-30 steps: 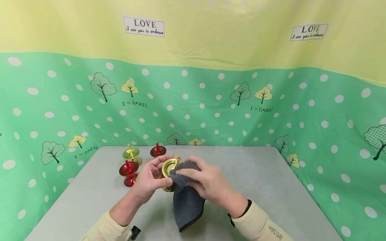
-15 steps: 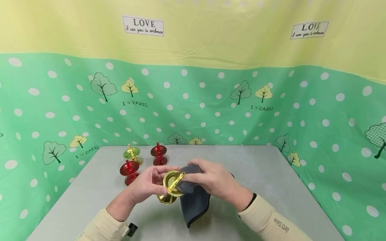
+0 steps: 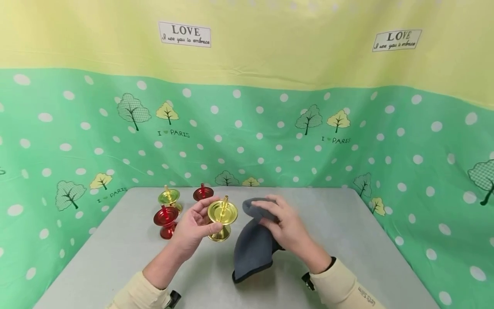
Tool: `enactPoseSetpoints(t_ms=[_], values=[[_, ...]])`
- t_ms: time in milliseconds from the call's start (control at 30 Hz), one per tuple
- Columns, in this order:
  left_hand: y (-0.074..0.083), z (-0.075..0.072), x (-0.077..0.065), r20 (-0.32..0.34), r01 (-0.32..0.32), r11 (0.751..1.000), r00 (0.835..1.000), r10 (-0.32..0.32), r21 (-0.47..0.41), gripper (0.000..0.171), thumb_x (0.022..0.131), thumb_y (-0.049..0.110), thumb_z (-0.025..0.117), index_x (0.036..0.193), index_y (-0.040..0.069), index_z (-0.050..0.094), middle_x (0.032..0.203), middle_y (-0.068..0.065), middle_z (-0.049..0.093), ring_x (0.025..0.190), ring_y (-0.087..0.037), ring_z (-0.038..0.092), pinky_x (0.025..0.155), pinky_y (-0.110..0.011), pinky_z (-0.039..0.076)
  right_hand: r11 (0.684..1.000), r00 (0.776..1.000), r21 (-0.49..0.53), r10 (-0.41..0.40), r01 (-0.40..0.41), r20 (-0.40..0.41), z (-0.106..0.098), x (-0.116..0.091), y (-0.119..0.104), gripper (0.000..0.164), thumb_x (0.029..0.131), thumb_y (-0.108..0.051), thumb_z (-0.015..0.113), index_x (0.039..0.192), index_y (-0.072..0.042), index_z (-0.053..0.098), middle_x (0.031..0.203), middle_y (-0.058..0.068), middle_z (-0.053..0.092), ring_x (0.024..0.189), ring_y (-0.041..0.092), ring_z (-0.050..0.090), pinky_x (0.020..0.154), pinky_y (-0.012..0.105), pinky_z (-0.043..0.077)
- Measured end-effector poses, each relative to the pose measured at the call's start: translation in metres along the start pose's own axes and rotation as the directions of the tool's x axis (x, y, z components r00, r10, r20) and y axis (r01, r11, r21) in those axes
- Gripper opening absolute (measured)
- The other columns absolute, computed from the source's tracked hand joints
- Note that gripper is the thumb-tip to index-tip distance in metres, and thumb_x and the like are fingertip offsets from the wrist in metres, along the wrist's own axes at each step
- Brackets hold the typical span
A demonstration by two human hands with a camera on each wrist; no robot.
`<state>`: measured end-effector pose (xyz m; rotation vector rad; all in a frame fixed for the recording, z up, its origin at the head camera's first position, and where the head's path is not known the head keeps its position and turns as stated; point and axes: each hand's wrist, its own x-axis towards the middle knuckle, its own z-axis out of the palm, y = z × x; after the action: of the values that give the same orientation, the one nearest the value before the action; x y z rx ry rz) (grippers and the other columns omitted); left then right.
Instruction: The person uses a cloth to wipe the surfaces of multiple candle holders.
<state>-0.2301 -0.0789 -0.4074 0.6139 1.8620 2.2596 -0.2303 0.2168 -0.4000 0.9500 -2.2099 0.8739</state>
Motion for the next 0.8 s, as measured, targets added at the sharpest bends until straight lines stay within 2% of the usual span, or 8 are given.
enactPoseSetpoints(t_ms=[133, 233, 367, 467, 567, 633, 700, 800], values=[[-0.006, 0.0, -0.001, 0.105, -0.016, 0.997, 0.994, 0.024, -0.074, 0.076, 0.092, 0.012, 0.085, 0.157, -0.001, 0.048, 0.146, -0.002, 0.068, 0.121, -0.012, 0.072, 0.1, -0.028, 0.06, 0.996, 0.996, -0.01, -0.088, 0.088, 0.031, 0.006, 0.0, -0.01, 0.062, 0.086, -0.002, 0.085, 0.14, -0.026, 0.069, 0.14, 0.015, 0.063, 0.116, 0.032, 0.07, 0.086, 0.044, 0.065], [-0.008, 0.002, -0.004, 0.174, -0.025, 0.992, 0.984, 0.046, -0.125, 0.078, 0.096, 0.016, 0.081, 0.16, -0.005, 0.041, 0.143, 0.0, 0.068, 0.122, -0.012, 0.071, 0.101, -0.029, 0.061, 0.986, 0.986, -0.035, -0.164, 0.165, 0.033, 0.008, 0.001, -0.015, 0.053, 0.091, -0.013, 0.082, 0.141, -0.026, 0.069, 0.139, 0.015, 0.062, 0.113, 0.031, 0.072, 0.085, 0.043, 0.065], [-0.008, 0.008, -0.007, 0.13, -0.059, 0.996, 0.989, 0.067, -0.07, 0.069, 0.103, 0.02, 0.074, 0.158, -0.003, 0.039, 0.139, -0.001, 0.07, 0.12, -0.01, 0.071, 0.102, -0.028, 0.06, 0.974, 0.978, -0.091, -0.211, 0.21, 0.002, 0.012, 0.001, -0.02, 0.036, 0.105, -0.034, 0.066, 0.14, -0.025, 0.069, 0.137, 0.017, 0.063, 0.107, 0.031, 0.075, 0.082, 0.043, 0.066], [-0.006, 0.014, -0.009, 0.094, -0.076, 0.997, 0.993, 0.073, 0.029, 0.06, 0.108, 0.02, 0.065, 0.16, 0.004, 0.039, 0.148, -0.009, 0.065, 0.124, -0.008, 0.069, 0.104, -0.027, 0.058, 0.967, 0.978, -0.164, -0.205, 0.195, -0.048, 0.018, 0.0, -0.024, 0.039, 0.11, -0.044, 0.052, 0.137, -0.023, 0.07, 0.132, 0.019, 0.065, 0.099, 0.033, 0.077, 0.078, 0.045, 0.067], [-0.004, 0.02, -0.01, 0.098, -0.119, 0.984, 0.989, 0.107, 0.13, 0.071, 0.105, 0.023, 0.07, 0.166, 0.011, 0.035, 0.158, -0.011, 0.056, 0.135, -0.009, 0.063, 0.108, -0.023, 0.054, 0.951, 0.974, -0.258, -0.202, 0.17, -0.106, 0.022, -0.001, -0.031, 0.043, 0.111, -0.048, 0.047, 0.134, -0.022, 0.072, 0.127, 0.021, 0.067, 0.09, 0.032, 0.078, 0.071, 0.044, 0.066], [-0.002, 0.023, -0.01, 0.091, -0.147, 0.973, 0.987, 0.133, 0.178, 0.081, 0.099, 0.026, 0.078, 0.167, 0.015, 0.034, 0.161, -0.011, 0.054, 0.138, -0.011, 0.061, 0.109, -0.022, 0.053, 0.938, 0.969, -0.303, -0.212, 0.166, -0.125, 0.023, 0.0, -0.037, 0.043, 0.111, -0.049, 0.048, 0.134, -0.022, 0.072, 0.126, 0.02, 0.067, 0.088, 0.031, 0.078, 0.07, 0.044, 0.066], [0.0, 0.023, -0.01, 0.083, -0.163, 0.966, 0.985, 0.149, 0.203, 0.089, 0.093, 0.03, 0.085, 0.166, 0.016, 0.036, 0.159, -0.011, 0.054, 0.135, -0.013, 0.063, 0.107, -0.023, 0.055, 0.928, 0.966, -0.323, -0.231, 0.183, -0.117, 0.023, 0.002, -0.044, 0.037, 0.11, -0.046, 0.057, 0.135, -0.023, 0.072, 0.125, 0.019, 0.068, 0.088, 0.03, 0.078, 0.071, 0.043, 0.066], [0.003, 0.019, -0.011, 0.074, -0.146, 0.972, 0.988, 0.135, 0.182, 0.087, 0.088, 0.029, 0.088, 0.16, 0.014, 0.042, 0.152, -0.014, 0.058, 0.128, -0.013, 0.066, 0.102, -0.026, 0.059, 0.934, 0.965, -0.272, -0.255, 0.229, -0.061, 0.02, 0.003, -0.051, 0.035, 0.104, -0.038, 0.071, 0.137, -0.026, 0.071, 0.129, 0.016, 0.067, 0.095, 0.029, 0.078, 0.076, 0.042, 0.067]])
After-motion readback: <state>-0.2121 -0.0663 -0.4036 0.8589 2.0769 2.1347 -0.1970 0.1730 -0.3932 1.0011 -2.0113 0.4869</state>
